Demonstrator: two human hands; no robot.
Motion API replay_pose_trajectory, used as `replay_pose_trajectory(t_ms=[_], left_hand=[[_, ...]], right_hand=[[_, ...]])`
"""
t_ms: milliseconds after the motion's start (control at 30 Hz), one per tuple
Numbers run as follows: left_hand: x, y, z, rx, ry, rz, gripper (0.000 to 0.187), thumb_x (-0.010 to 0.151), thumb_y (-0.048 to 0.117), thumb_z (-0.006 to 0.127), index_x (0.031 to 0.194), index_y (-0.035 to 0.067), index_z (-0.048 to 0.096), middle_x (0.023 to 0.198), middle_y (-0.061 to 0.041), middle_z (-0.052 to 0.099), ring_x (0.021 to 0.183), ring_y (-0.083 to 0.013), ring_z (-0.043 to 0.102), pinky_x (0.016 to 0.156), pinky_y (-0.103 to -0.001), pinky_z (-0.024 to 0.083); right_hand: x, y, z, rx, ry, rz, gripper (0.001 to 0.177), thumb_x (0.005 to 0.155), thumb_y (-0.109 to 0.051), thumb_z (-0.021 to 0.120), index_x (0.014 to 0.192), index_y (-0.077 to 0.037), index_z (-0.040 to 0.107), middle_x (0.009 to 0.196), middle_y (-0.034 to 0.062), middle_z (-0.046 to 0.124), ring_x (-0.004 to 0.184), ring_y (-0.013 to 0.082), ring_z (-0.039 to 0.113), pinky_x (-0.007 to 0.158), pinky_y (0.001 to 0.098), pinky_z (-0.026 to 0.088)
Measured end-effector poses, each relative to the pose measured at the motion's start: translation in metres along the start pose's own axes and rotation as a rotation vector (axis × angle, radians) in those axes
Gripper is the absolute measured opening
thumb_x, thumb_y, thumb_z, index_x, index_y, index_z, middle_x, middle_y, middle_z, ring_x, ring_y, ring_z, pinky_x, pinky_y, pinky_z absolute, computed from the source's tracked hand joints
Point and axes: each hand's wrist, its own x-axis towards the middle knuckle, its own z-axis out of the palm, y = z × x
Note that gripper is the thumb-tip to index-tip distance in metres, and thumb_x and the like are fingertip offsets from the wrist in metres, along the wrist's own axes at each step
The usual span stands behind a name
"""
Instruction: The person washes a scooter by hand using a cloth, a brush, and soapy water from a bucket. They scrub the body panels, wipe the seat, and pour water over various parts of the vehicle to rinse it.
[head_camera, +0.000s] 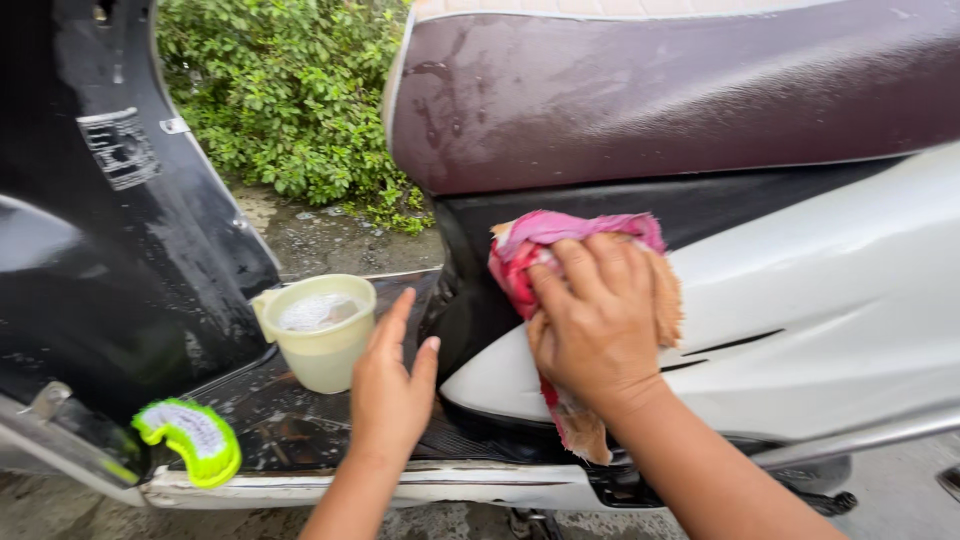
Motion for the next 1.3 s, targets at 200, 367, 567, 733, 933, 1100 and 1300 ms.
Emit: replay_pose_trajectory(t_ms=[200,367,567,733,933,1100,1300], left_hand=[[-0.009,-0.002,0.007,-0.644,-0.131,-0.287,0.098,0.077,-0.003,0.063,0.160,0.024,0.019,0.144,-0.011,0.056,0.122,-0.0259,0.068,0.090,-0.033,0.057],[-0.015,-0.017,0.000,-0.233,0.052,-0.280,0.089,0.071,-0.007,0.069,0.152,0.016,0.040,0.135,-0.016,0.062,0.117,-0.0323,0.066,0.096,-0.038,0.053],[-0.015,-0.039,-0.024,0.300,-0.019,-0.418,0.048,0.075,0.005,0.078,0.120,0.018,0.068,0.126,-0.011,0.059,0.112,-0.0362,0.059,0.094,-0.047,0.050],[-0.008,-0.048,-0.048,0.440,0.215,-0.210,0.046,0.073,-0.004,0.071,0.115,0.013,0.066,0.129,-0.013,0.058,0.118,-0.0380,0.058,0.099,-0.048,0.048],[0.034,-0.069,-0.045,0.431,0.196,-0.229,0.077,0.070,0.002,0.078,0.142,0.015,0.054,0.155,-0.030,0.033,0.134,-0.0490,0.044,0.107,-0.048,0.041],[0.059,-0.089,-0.047,0.402,0.000,-0.461,0.073,0.071,0.006,0.080,0.138,0.027,0.060,0.162,-0.033,0.014,0.130,-0.0457,0.052,0.104,-0.042,0.047],[0.050,-0.089,-0.047,0.397,0.045,-0.609,0.019,0.081,0.014,0.079,0.100,0.015,0.076,0.126,-0.016,0.071,0.111,-0.0359,0.070,0.098,-0.042,0.054]], right_hand=[[0.009,-0.048,0.051,0.257,-0.116,-0.104,0.035,0.065,-0.017,0.072,0.099,-0.010,0.074,0.117,0.0126,0.067,0.118,0.0351,0.056,0.097,0.0557,0.043],[0.006,-0.081,0.093,0.670,-0.527,0.154,0.042,0.075,-0.012,0.074,0.115,-0.008,0.064,0.109,0.0091,0.067,0.105,0.0286,0.066,0.089,0.0431,0.052],[0.010,-0.095,0.122,0.743,-0.809,0.117,0.048,0.066,-0.016,0.087,0.107,-0.012,0.063,0.113,0.0143,0.061,0.109,0.0348,0.061,0.090,0.0440,0.051],[0.010,-0.109,0.150,0.840,-0.624,0.281,0.059,0.076,-0.023,0.085,0.127,-0.012,0.058,0.127,0.0178,0.060,0.119,0.0363,0.062,0.101,0.0418,0.051],[0.018,-0.123,0.200,0.801,-0.699,0.308,0.087,0.068,-0.028,0.089,0.147,-0.018,0.052,0.151,0.0378,0.034,0.137,0.0464,0.043,0.110,0.0416,0.041],[0.019,-0.129,0.229,0.830,-0.686,0.399,0.079,0.061,-0.032,0.094,0.133,-0.017,0.066,0.142,0.0367,0.044,0.130,0.0471,0.049,0.106,0.0436,0.041],[0.016,-0.130,0.217,1.040,-0.914,0.690,0.038,0.068,-0.036,0.089,0.088,-0.007,0.075,0.098,0.0244,0.080,0.088,0.0311,0.077,0.082,0.0384,0.056]])
